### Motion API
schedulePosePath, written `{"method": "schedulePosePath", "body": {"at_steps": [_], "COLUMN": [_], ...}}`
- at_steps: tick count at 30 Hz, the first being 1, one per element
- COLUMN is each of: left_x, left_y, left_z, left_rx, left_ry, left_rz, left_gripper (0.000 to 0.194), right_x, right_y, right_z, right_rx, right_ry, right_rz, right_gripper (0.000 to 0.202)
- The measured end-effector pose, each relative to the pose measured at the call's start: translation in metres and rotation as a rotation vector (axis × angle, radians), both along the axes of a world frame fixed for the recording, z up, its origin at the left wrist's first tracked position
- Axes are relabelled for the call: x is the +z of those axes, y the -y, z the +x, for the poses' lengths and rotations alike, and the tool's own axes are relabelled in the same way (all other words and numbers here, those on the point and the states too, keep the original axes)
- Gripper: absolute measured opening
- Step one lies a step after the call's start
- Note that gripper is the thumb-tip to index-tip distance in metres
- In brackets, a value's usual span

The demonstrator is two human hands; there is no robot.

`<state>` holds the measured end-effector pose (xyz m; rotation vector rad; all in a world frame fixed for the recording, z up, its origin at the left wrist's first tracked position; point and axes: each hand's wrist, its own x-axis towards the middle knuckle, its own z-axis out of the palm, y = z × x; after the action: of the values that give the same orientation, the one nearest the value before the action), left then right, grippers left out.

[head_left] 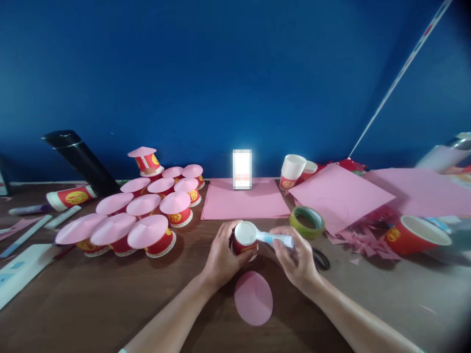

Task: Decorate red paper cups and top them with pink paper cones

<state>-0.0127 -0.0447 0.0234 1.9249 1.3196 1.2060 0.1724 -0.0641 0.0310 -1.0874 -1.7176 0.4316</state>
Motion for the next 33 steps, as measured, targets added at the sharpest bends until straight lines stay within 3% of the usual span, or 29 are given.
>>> {"method": "schedulePosePath", "body": {"at_steps": [13, 33], "left_x": [-0.0002, -0.0021], "left_y": [-0.0012, -0.0023], "left_z": [0.0006, -0.0006], "left_rx": [0.01, 0.022], "left_ry": [-0.017, -0.058], "left_rz": [0.017, 0.039], "left_gripper": [0.052, 0.054], "right_x": [0.0022, -0.0018], "right_y": [-0.0007, 0.0004], "right_z": [0.0005, 0.0003], "right_rx": [0.022, -0.018], "right_ry": [0.026, -0.095], "right_rz": [0.048, -0.051], "right_gripper": [0.008, 0.008]}}
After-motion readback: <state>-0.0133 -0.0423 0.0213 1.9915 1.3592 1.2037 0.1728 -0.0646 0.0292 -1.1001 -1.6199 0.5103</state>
